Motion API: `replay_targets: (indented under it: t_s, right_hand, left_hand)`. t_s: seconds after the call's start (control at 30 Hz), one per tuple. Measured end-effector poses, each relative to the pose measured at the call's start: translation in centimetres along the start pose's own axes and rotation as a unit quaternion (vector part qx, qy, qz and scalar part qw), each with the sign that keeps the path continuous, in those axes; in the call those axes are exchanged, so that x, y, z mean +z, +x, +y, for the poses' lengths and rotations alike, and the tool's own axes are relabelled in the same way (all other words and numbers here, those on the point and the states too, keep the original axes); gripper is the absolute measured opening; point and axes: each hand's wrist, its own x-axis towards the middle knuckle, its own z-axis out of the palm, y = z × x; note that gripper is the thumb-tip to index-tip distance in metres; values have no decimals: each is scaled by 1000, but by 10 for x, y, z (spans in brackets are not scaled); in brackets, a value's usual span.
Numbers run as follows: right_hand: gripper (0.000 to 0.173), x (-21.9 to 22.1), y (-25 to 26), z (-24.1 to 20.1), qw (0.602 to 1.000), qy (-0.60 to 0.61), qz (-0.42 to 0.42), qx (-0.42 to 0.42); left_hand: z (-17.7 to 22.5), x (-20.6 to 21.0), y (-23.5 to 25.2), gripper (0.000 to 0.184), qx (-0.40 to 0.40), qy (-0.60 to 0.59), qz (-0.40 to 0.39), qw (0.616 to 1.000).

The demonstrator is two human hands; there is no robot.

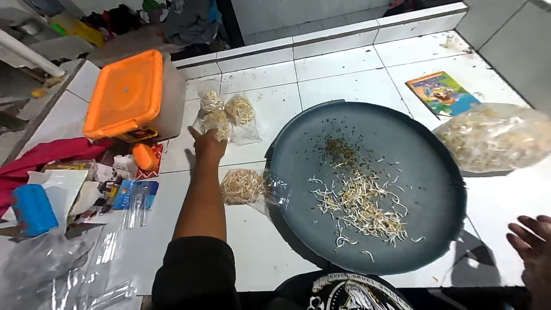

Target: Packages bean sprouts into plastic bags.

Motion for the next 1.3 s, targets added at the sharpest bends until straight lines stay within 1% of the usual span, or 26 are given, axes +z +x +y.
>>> replay_targets:
  t_s: [0.03,0.1,0.17,0.27,0.37,0.47,0.53,0.63,0.67,0.7,0.77,0.8,0.83,0.87,0.9,0.93,0.97,1.0,1.07,1.1,1.13,1.17,1.2,1.23,1.27,1.3]
  right_hand:
    - [28,4,-2,2,1000,-2,-7,-3]
    - [28,13,-5,5,999,-3,-29,-18]
    - [29,18,-7,3,996,-15,-64,-58]
    - [31,25,-5,-6,977,-63,-123,-161]
    - [32,45,-7,-27,947,-88,-185,-248]
    - [31,78,-24,-61,903,-105,-264,-323]
    - [32,108,-46,-85,877,-121,-318,-339]
    - [36,154,-89,-122,842,-116,-406,-335]
    - [43,168,-103,-134,828,-102,-441,-330]
    - [54,183,-116,-145,815,-88,-476,-319]
    - [87,212,-136,-161,792,-66,-540,-278]
    - [100,227,-142,-166,776,-64,-572,-257]
    - [104,240,-146,-170,756,-71,-604,-240]
    - [98,251,-149,-174,734,-89,-631,-235]
    - [75,260,-151,-176,714,-111,-646,-246]
    - [46,267,-151,-177,694,-139,-651,-273]
    - [25,270,-148,-177,675,-161,-649,-313]
    - [16,270,-143,-177,666,-169,-635,-352]
    - [16,259,-132,-177,684,-153,-585,-408]
    - [13,252,-125,-175,692,-143,-554,-439]
    - [16,243,-118,-173,702,-140,-521,-465]
    - [19,236,-112,-168,714,-144,-488,-480]
    - [21,228,-106,-161,728,-148,-457,-489]
    - [22,219,-102,-151,739,-156,-433,-492]
    - [22,209,-101,-138,747,-167,-418,-489]
    - [20,197,-103,-122,751,-181,-409,-486]
  left_hand:
    - [-8,1,3,54,20,-13,-19,1000]
    - [-21,2,4,40,46,-11,-25,999]
    - [-23,-6,2,27,49,-18,36,998]
    - [-7,-53,-4,30,94,-19,97,991]
    - [13,-122,-19,31,215,10,146,965]
    - [32,-173,-43,29,319,0,163,934]
    - [42,-192,-62,29,358,-37,158,919]
    - [60,-197,-100,30,422,-97,128,893]
    - [69,-195,-117,28,447,-120,107,880]
    - [78,-191,-133,26,469,-142,80,868]
    - [97,-179,-163,22,519,-181,25,835]
    - [107,-171,-175,21,543,-192,3,817]
    - [117,-162,-187,20,566,-199,-11,800]
    - [126,-153,-195,18,586,-205,-18,784]
    - [134,-145,-203,17,601,-208,-17,772]
    - [139,-139,-209,16,607,-209,-13,766]
    - [141,-133,-213,17,606,-215,-3,766]
    - [140,-128,-217,21,596,-235,11,768]
    - [131,-112,-230,38,549,-323,42,769]
    - [124,-99,-242,41,505,-377,54,775]
    - [116,-82,-256,36,448,-425,47,785]
    - [111,-59,-270,28,379,-480,15,791]
    - [108,-31,-283,31,301,-537,-61,786]
    - [107,-4,-296,46,218,-583,-179,762]
    - [111,20,-308,65,141,-606,-308,720]
    - [116,39,-317,85,80,-610,-423,666]
